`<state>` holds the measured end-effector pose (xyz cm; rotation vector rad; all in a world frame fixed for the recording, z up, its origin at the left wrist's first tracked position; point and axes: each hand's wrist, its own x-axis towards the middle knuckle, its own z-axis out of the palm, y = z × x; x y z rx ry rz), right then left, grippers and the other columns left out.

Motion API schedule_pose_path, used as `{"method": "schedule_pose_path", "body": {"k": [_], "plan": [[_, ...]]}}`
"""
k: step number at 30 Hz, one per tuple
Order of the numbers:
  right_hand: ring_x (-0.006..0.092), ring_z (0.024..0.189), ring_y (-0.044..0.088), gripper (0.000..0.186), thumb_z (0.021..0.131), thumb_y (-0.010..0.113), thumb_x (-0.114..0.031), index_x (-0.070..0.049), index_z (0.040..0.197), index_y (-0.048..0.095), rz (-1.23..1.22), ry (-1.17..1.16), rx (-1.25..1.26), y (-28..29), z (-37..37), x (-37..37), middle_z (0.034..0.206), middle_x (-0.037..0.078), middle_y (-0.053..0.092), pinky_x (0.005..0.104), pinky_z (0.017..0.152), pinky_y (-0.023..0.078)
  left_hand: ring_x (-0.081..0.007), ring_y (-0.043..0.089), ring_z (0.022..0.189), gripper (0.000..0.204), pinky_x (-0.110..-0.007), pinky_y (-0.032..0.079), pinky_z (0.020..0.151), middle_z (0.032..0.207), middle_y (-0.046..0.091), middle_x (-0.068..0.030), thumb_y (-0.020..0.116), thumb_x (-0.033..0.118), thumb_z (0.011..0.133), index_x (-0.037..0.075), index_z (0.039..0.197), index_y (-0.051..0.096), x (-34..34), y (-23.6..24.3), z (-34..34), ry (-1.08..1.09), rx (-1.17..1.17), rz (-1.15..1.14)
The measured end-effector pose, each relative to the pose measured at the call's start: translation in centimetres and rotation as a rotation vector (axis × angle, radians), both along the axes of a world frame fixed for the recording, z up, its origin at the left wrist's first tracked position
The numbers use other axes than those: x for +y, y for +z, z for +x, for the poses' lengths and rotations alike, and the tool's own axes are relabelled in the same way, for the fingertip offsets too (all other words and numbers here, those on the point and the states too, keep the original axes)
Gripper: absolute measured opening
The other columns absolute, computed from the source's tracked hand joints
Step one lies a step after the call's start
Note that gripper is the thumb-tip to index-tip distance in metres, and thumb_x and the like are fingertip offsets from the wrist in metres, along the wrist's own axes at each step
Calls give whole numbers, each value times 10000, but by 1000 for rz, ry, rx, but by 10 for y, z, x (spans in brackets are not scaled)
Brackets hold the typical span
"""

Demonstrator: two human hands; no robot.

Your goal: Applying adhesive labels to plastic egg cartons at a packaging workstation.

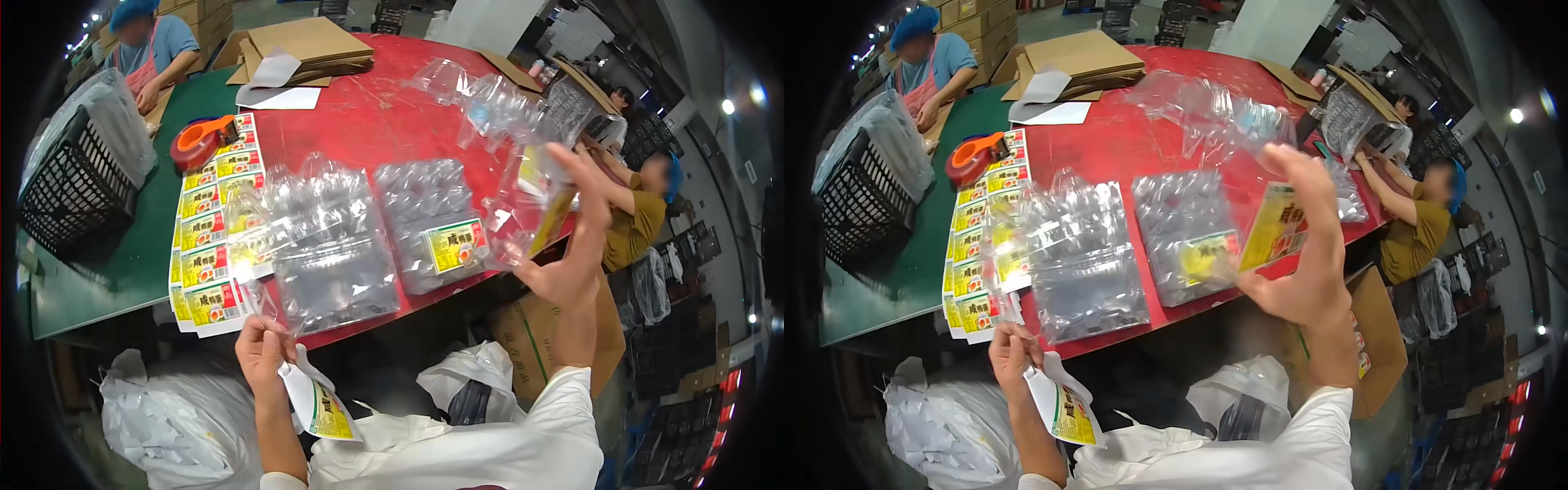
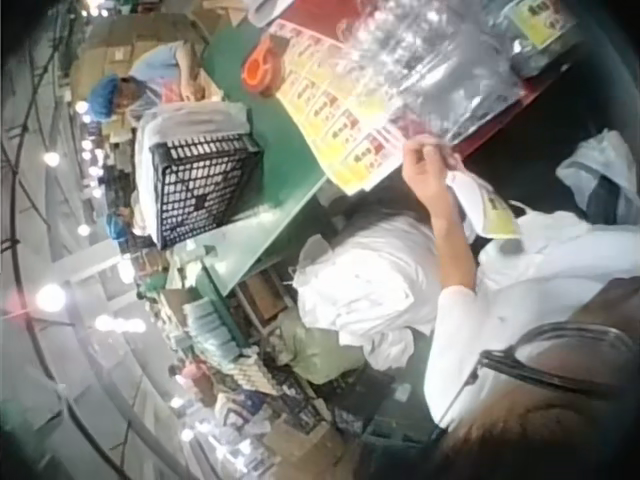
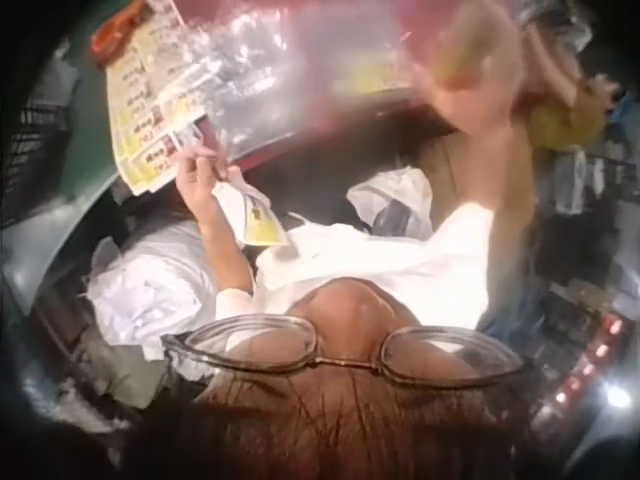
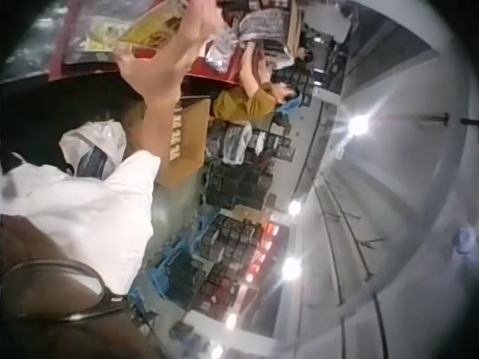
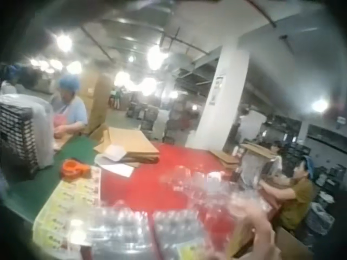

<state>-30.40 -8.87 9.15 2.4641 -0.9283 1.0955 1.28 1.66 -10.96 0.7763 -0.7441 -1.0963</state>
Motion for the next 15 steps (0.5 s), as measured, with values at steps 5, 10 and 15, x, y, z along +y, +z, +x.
{"method": "schedule_pose_path", "body": {"k": [5, 10, 15], "plan": [[356, 1252, 490, 886, 546, 767, -68, -35, 1361, 420, 403, -20, 312, -50, -19, -25, 1314, 152, 517, 470, 1136, 313, -96, 481, 508, 203, -220, 358, 477, 697, 530, -22, 559, 210, 988, 33, 891, 541, 10, -58, 21, -166, 54, 124], [359, 1273, 470, 872, 564, 759, -98, -35, 1363, 418, 526, 1, 311, -91, -19, -42, 1323, 159, 507, 512, 1151, 288, -83, 458, 514, 215, -225, 336, 493, 650, 509, -12, 550, 233, 995, 40, 900, 538, 16, -57, 31, -233, 100, 75], [387, 1387, 347, 910, 604, 736, -60, -33, 1433, 361, 702, -31, 477, -105, -11, -45, 1426, 183, 443, 513, 1166, 258, -72, 461, 548, 187, -211, 334, 513, 717, 525, 0, 550, 205, 986, 34, 910, 558, 9, -47, 39, -285, 47, 160]]}}
